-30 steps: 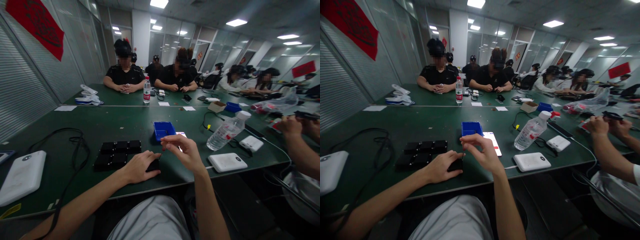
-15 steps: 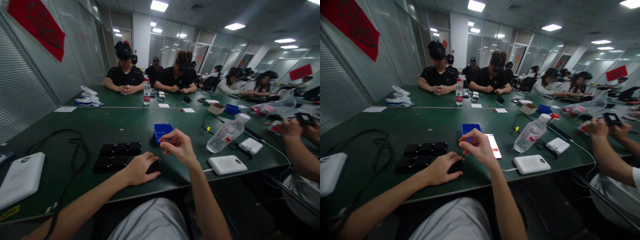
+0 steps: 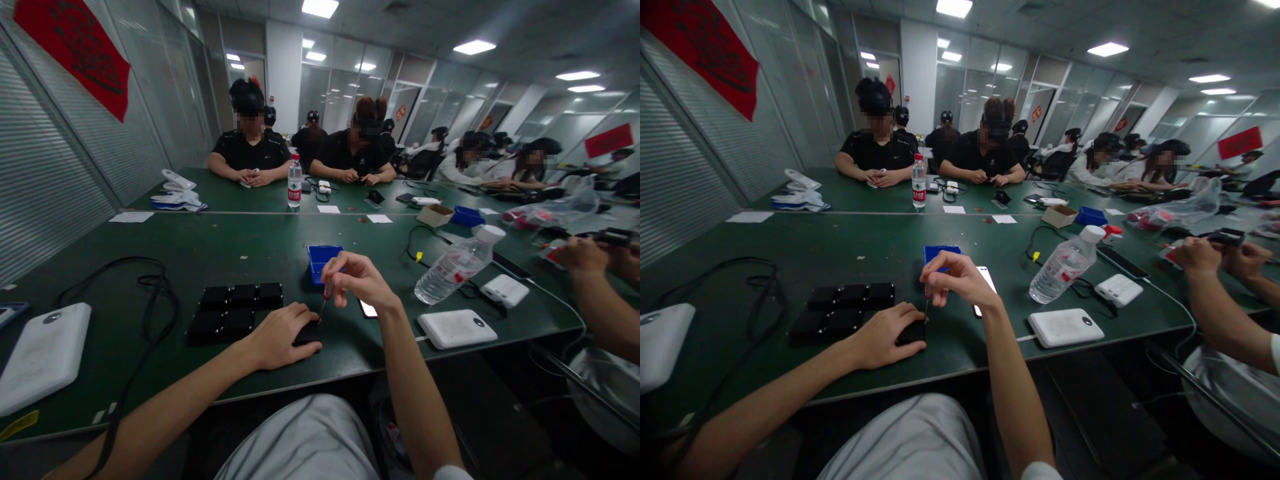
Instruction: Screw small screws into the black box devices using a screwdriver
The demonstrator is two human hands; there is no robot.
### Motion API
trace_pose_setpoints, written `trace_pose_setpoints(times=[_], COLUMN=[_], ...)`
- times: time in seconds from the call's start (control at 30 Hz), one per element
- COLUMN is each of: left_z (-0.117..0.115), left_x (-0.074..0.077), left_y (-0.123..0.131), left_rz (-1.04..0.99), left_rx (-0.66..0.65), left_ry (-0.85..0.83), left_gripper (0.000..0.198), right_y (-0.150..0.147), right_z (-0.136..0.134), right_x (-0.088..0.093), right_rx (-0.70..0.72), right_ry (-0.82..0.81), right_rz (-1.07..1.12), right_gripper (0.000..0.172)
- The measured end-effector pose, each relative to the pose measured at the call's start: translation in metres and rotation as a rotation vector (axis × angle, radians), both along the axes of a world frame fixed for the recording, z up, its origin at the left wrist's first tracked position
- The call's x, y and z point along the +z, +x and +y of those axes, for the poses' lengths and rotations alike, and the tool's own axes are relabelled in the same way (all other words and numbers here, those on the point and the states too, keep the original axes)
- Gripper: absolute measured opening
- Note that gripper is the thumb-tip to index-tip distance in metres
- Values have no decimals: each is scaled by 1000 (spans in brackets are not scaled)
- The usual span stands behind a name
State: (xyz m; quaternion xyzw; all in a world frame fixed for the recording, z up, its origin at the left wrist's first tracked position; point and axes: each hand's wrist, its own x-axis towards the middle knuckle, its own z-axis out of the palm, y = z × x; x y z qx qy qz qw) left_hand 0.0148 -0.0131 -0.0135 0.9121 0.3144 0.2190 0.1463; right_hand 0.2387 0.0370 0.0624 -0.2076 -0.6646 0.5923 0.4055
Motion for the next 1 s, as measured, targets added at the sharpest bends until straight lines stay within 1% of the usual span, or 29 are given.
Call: trace_pose_setpoints(times=[0.1, 0.17, 0.3, 0.37, 0.5, 0.67, 0.8, 1.0], left_z=[0, 0, -1, -1, -2, -1, -1, -2], left_x=[0, 0, 3, 3, 5, 4, 3, 4], left_y=[0, 0, 0, 0, 1, 0, 0, 0], left_rz=[12, 23, 34, 29, 15, 2, 12, 14], left_rx=[3, 6, 6, 8, 12, 9, 10, 11], left_ry=[4, 1, -10, -11, -13, -9, 1, -2], left_gripper=[38, 39, 39, 39, 37, 37, 38, 39], right_y=[-2, -3, -4, -2, 5, 8, 3, -1], right_z=[8, 12, 16, 18, 20, 23, 22, 18], right_x=[10, 15, 16, 12, 3, -1, -1, -4], right_rx=[128, 211, 330, 329, 243, 248, 238, 313], right_ry=[-32, -51, -57, -53, -25, 73, 70, 38], right_rz=[-30, -57, -54, -30, -24, 26, 34, 53], right_gripper=[37, 38, 38, 40, 43, 44, 37, 27])
